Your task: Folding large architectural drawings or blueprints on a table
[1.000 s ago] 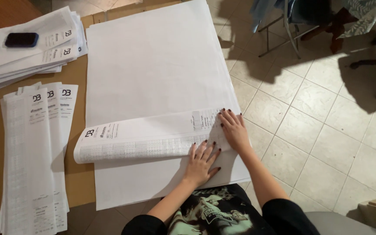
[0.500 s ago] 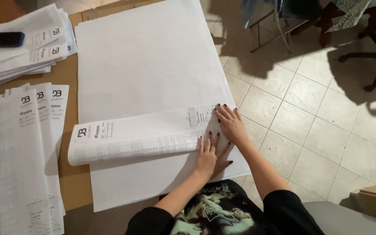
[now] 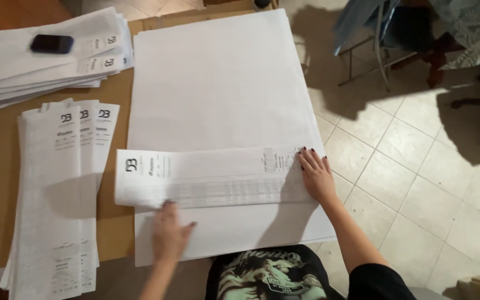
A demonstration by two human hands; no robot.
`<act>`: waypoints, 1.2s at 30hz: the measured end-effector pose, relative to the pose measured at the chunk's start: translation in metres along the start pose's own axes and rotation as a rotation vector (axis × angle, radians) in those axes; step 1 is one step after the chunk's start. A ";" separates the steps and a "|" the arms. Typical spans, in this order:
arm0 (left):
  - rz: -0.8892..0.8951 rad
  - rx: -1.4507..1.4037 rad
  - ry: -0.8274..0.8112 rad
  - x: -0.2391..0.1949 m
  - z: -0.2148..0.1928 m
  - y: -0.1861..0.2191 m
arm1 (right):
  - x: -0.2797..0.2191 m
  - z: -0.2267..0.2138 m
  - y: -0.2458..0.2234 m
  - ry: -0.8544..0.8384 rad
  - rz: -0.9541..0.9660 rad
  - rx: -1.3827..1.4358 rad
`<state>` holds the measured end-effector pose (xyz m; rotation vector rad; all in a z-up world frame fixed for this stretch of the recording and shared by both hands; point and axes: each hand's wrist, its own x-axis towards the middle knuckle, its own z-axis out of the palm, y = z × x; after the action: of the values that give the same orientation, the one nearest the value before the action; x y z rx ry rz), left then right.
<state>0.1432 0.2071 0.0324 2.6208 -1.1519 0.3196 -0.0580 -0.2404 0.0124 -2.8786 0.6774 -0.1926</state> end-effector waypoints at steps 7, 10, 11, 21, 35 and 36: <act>-0.363 0.137 -0.221 -0.021 0.009 -0.102 | -0.006 0.009 -0.009 0.007 0.086 -0.002; -0.291 0.021 -0.097 -0.019 0.001 -0.067 | -0.012 0.018 -0.012 0.018 0.145 0.007; -0.169 -0.126 0.056 -0.018 -0.004 -0.050 | -0.015 0.021 -0.011 0.037 0.172 0.013; 0.753 -0.064 -0.161 0.093 0.050 0.091 | -0.068 -0.011 -0.054 0.183 0.571 0.783; 0.118 -1.070 -0.243 0.177 0.006 0.296 | -0.092 -0.036 -0.167 0.236 0.456 1.048; 0.113 -1.069 -0.232 0.179 -0.019 0.300 | -0.091 -0.047 -0.168 0.232 0.444 1.047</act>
<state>0.0366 -0.1056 0.1484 1.6638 -1.0948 -0.4796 -0.0747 -0.0577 0.0847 -1.6875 0.8821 -0.6037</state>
